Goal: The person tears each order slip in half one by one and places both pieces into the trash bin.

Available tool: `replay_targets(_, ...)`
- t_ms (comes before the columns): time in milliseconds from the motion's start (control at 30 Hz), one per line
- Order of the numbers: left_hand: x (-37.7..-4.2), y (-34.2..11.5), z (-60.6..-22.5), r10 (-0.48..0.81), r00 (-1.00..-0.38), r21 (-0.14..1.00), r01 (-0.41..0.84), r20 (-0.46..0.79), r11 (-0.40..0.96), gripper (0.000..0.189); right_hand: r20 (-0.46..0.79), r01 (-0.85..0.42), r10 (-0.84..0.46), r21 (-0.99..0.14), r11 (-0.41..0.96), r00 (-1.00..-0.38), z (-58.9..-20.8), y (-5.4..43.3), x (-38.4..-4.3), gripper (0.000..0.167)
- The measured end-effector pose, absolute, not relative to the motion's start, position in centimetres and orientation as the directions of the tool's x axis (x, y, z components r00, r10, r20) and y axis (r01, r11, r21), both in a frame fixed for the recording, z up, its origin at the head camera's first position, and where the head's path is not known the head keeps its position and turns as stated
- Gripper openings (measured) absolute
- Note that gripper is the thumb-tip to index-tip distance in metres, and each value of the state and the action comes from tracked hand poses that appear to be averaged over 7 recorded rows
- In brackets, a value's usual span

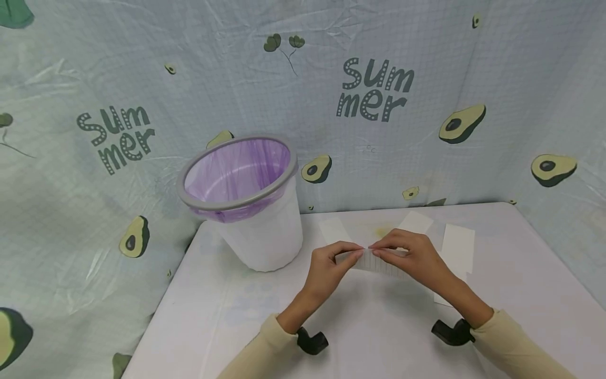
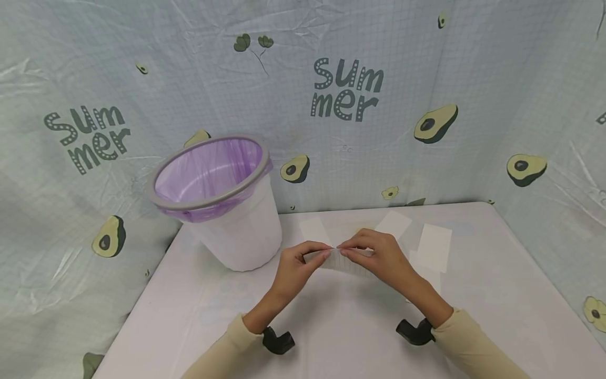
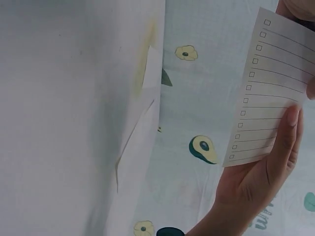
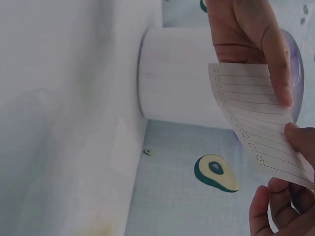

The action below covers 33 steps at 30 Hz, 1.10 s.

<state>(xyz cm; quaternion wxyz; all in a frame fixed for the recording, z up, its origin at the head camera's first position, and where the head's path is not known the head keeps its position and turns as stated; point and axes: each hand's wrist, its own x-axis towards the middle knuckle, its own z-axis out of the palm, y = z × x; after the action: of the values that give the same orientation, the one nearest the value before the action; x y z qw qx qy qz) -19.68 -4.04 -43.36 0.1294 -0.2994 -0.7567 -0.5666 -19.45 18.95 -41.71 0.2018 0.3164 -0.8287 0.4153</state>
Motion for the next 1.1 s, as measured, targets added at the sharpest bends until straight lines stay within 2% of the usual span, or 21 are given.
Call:
replay_targets(267,-19.1,-3.6,-42.3,0.234,-0.811,0.800,0.577,0.536,0.165,0.010,0.593,-0.679,-0.339,-0.578,0.452,-0.730,-41.1,18.9,-19.0,0.024)
replay_targets(567,-17.4,-3.6,-39.6,0.244,-0.812,0.808,0.570,0.529,0.145,0.009,0.591,-0.665,-0.323,-0.562,0.492,-0.739,-40.5,18.8,-19.1,0.023)
replay_targets(800,-19.4,-3.9,-43.0,0.234,-0.800,0.796,0.590,0.553,0.136,0.013,0.582,-0.664,-0.330,-0.586,0.464,-0.744,-40.6,18.4,-18.9,0.023)
replay_targets(1100,-18.9,-4.0,-42.5,0.204,-0.811,0.796,0.581,0.548,0.170,0.010,0.595,-0.680,-0.332,-0.600,0.421,-0.732,-41.0,17.7,-19.0,0.022)
